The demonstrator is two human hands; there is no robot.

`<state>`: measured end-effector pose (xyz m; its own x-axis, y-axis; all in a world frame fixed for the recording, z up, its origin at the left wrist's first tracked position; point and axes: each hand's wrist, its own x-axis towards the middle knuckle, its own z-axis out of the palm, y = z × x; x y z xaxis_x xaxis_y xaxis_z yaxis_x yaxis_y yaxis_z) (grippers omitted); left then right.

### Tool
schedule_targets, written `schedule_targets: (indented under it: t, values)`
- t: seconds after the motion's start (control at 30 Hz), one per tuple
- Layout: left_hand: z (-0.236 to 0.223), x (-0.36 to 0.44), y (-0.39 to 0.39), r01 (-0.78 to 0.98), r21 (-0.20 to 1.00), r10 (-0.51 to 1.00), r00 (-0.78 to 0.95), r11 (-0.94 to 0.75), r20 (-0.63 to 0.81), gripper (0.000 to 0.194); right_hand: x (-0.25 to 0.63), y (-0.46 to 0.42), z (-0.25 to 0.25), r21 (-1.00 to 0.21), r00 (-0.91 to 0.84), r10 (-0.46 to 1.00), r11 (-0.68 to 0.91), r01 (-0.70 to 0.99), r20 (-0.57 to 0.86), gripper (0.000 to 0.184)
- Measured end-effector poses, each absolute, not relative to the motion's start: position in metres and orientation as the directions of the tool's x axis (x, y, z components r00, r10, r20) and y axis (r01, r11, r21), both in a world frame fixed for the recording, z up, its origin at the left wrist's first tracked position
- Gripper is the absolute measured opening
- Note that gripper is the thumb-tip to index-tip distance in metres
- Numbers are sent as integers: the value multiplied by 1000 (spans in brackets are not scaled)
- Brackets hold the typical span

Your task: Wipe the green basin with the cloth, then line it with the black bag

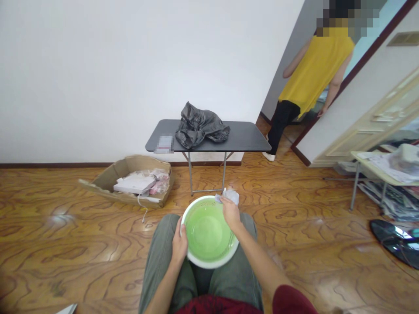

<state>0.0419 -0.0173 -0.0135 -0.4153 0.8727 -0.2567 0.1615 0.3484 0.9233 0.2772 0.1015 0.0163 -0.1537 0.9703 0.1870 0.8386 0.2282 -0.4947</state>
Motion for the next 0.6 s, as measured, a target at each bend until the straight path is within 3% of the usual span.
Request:
schedule_targets:
  t: [0.27,0.47,0.6]
  values:
    - [-13,42,-17,154,929,865,-441,337,-241,55,294,74,15,-463,-57,985,129,877,166,51]
    - [-15,42,-18,167,927,868,-436,337,-237,56,253,113,17,-474,-142,971,219,853,193,57]
    - [-16,42,-18,166,923,865,-438,348,-247,56,207,128,13,-553,-287,933,360,751,218,56]
